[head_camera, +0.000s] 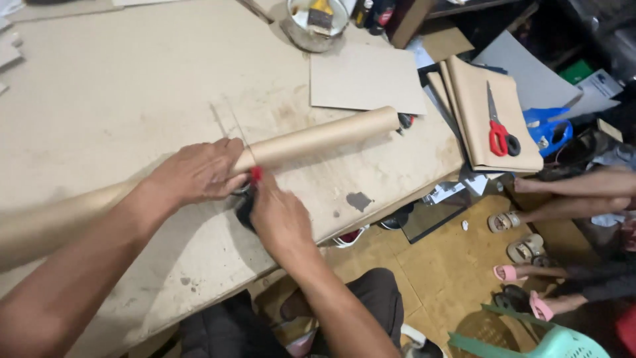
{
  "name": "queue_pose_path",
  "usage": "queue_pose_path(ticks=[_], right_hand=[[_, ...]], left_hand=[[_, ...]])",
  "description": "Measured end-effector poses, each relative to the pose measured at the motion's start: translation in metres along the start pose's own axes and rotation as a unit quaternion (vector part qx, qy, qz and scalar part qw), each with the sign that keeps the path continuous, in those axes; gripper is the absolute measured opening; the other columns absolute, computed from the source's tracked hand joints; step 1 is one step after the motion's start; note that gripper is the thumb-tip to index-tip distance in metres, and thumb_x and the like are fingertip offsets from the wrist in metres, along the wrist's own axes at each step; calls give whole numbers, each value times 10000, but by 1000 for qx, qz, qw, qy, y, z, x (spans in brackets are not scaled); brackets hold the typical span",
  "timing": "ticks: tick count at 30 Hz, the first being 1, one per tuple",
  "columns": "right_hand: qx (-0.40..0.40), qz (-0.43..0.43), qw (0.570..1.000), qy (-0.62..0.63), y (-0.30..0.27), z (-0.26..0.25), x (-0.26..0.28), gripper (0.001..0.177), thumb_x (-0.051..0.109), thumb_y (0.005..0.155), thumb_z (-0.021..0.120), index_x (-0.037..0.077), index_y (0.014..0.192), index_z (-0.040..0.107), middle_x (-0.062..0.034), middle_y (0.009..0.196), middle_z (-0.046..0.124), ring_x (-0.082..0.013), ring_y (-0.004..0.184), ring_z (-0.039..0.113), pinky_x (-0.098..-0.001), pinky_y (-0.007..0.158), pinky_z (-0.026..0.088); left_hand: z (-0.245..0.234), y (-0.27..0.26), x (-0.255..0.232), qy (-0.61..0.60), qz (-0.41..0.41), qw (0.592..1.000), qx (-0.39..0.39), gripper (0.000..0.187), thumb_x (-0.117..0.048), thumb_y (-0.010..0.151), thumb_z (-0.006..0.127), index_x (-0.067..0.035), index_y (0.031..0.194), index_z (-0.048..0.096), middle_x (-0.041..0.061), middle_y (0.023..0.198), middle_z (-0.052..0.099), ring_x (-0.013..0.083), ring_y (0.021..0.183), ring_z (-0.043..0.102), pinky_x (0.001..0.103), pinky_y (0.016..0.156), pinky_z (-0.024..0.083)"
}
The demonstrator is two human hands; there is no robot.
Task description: The person uses a utility knife to cut a cylindrical cardboard tube on a workbench. After cutting, they separate the pieces and wipe the work surface with their hands.
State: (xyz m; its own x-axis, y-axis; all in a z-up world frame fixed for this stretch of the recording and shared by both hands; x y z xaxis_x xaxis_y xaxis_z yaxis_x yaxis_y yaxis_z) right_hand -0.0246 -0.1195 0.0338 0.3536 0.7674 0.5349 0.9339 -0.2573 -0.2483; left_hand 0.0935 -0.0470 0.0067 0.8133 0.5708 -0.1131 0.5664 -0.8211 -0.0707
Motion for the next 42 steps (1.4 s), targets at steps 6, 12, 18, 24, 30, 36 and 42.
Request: queue_pose_path(ticks=[6,12,18,24,30,36,42], right_hand=[[59,32,997,-35,-53,19,-52,454,303,1037,239,153,1415,440,-332,979,702,-533,978,696,-616,818,553],[1,5,1000,6,11,34,-30,383,269,1017,284,125,1303,493,-310,911,703,-543,930,699,-627,779,554],[52,88,994,-28,-63,0,-48,452,356,1033,260,187,1373,506,-336,994,698,-537,1027,679,-638,857,534],[-10,16,1000,-7,10,10,-21,377,279,1048,264,83,1186,555,-351,919,705,-530,928,713,-593,769,574],[-2,9,1000,12,-15,1,-10,397,324,1047,254,99,1233,523,-357,950,701,-546,985,692,-640,832,549],[-9,11,1000,8,4,17,-26,412,335,1039,269,100,1259,526,-354,995,701,-541,1046,676,-633,872,542],[1,20,1000,-2,18,21,-32,444,287,1028,256,82,1291,549,-368,1082,695,-507,1129,666,-613,960,517]], left_hand=[[11,4,8,-95,40,994,-47,513,-563,927,534,-68,1062,528,231,888,663,439,814,736,552,723,614],[16,-3,12,-117,20,993,-15,571,-609,922,441,-62,1070,512,231,920,664,461,844,727,577,735,600],[9,3,9,-78,26,996,-26,499,-565,918,510,-89,1068,527,178,904,680,414,842,745,518,728,615],[10,0,5,-43,19,999,-15,470,-554,911,519,-112,1070,502,140,895,661,381,822,747,502,723,619],[0,-11,-10,-7,1,1000,11,449,-545,947,517,-133,1119,550,96,975,677,331,940,748,462,797,622],[-17,-25,-14,-1,-42,999,-35,503,-553,910,606,-133,1186,599,118,1085,672,357,1019,712,505,841,617],[14,-11,-8,-14,-96,987,-125,495,-475,909,636,-109,1241,659,138,1054,711,388,960,733,532,802,596]])
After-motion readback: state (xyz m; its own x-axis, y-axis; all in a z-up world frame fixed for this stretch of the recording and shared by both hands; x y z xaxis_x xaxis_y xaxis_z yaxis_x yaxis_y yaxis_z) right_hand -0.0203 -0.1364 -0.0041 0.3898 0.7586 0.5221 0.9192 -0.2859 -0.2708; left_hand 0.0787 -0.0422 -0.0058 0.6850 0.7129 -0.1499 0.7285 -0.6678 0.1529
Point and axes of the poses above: each hand's wrist, its own y-axis towards the middle knuckle, its own z-axis out of the palm, x = y × z, the point moved 8 cm from there along y, towards the middle knuckle
